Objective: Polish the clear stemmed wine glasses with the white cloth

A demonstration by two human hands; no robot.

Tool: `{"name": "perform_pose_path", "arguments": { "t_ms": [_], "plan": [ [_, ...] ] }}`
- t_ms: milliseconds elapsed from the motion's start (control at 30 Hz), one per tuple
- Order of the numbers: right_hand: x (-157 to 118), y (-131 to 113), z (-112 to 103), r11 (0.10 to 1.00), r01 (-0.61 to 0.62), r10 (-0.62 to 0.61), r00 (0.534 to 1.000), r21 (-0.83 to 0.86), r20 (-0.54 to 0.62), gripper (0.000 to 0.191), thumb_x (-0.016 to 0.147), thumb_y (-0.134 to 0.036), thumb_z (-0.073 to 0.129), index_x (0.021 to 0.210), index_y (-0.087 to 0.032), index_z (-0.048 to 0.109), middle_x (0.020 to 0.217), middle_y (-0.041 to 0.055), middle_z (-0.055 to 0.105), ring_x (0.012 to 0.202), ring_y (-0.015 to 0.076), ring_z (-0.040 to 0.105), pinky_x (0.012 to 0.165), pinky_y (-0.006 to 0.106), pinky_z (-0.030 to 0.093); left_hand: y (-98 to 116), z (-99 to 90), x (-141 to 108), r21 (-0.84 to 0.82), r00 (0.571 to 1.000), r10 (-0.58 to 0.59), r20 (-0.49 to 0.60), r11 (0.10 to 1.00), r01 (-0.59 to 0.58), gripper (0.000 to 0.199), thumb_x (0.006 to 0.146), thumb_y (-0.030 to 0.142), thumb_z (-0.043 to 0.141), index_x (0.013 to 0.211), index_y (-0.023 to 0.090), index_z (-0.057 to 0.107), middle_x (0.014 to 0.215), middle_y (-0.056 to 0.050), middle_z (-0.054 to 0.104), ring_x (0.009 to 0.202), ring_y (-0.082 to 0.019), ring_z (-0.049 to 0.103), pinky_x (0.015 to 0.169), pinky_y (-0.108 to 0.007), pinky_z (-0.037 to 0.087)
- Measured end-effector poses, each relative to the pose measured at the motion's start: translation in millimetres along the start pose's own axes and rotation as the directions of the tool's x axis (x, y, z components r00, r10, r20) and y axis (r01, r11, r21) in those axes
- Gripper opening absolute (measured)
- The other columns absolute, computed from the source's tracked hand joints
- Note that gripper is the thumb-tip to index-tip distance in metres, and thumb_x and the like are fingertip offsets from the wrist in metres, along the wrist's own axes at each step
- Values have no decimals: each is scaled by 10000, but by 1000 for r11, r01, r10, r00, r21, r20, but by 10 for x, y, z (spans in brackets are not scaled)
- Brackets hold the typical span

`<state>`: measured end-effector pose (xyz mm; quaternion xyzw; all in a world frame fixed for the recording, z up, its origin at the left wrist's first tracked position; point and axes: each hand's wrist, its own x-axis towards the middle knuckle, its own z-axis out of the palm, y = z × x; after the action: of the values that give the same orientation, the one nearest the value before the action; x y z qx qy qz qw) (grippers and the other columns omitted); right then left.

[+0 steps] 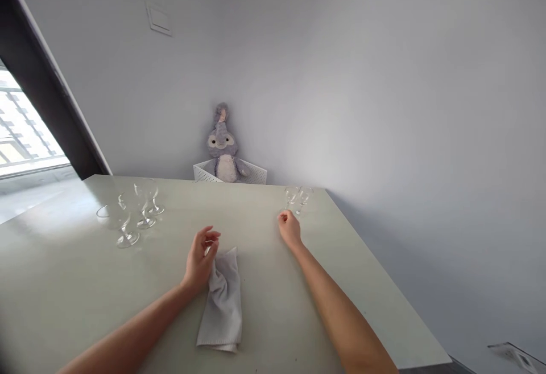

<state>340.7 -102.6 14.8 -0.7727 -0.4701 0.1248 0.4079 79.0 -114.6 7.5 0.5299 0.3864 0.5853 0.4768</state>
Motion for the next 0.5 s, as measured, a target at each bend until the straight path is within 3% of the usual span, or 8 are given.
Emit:
{"name": "perform_pose_path", "arguments": {
  "t_ms": [100,167,233,300,367,433,500],
  "plan": [
    [-647,-290,137,982,174,-186,964,79,191,205,749,-387,506,700,-205,585,611,-19,575,581,131,505,582,227,367,122,-48,116,24,968,140,-206,990,-138,293,708,204,584,992,235,518,944,-32,556,828,-139,516,777,-258,401],
    [-1080,-458,254,912,386,-409,832,138,375,246,781,-439,483,780,-218,591,626,-19,584,551,125,498,552,230,343,236,-108,205,26,922,200,-331,979,-203,265,714,195,565,968,228,499,956,-30,534,806,-123,504,758,-245,400],
    [-1408,-564,364,857,511,-480,743,68,466,325,738,-494,533,907,-220,576,718,11,617,589,154,524,561,252,337,355,-215,292,-29,877,197,-439,972,-234,235,709,190,553,931,222,485,933,-21,517,772,-106,494,725,-233,402],
    [-1583,-608,456,828,560,-472,736,-45,486,348,710,-480,568,922,-204,560,792,52,623,639,189,545,573,271,332,447,-395,369,-122,844,132,-520,967,-226,228,695,192,553,904,223,468,912,-7,500,736,-88,486,684,-218,404],
    [-1614,-606,523,826,554,-452,763,-105,462,225,747,-399,535,852,-200,556,789,58,612,646,188,543,575,271,322,484,-647,435,-173,799,57,-598,965,-198,260,678,195,561,909,234,448,936,4,478,716,-69,479,649,-201,404],
    [-1554,-580,552,851,522,-448,785,-66,429,144,788,-320,470,735,-206,540,711,27,584,607,157,510,566,258,304,460,-939,496,-141,715,4,-699,980,-143,327,659,197,576,944,248,423,994,6,452,710,-55,475,631,-191,405],
    [-1458,-546,542,896,439,-429,808,73,403,214,793,-310,450,614,-200,491,619,-4,521,568,131,457,548,244,288,393,-1217,559,-103,637,-98,-764,994,28,447,631,223,615,1016,265,392,1052,-7,425,690,-50,475,605,-198,408]
  ]
}}
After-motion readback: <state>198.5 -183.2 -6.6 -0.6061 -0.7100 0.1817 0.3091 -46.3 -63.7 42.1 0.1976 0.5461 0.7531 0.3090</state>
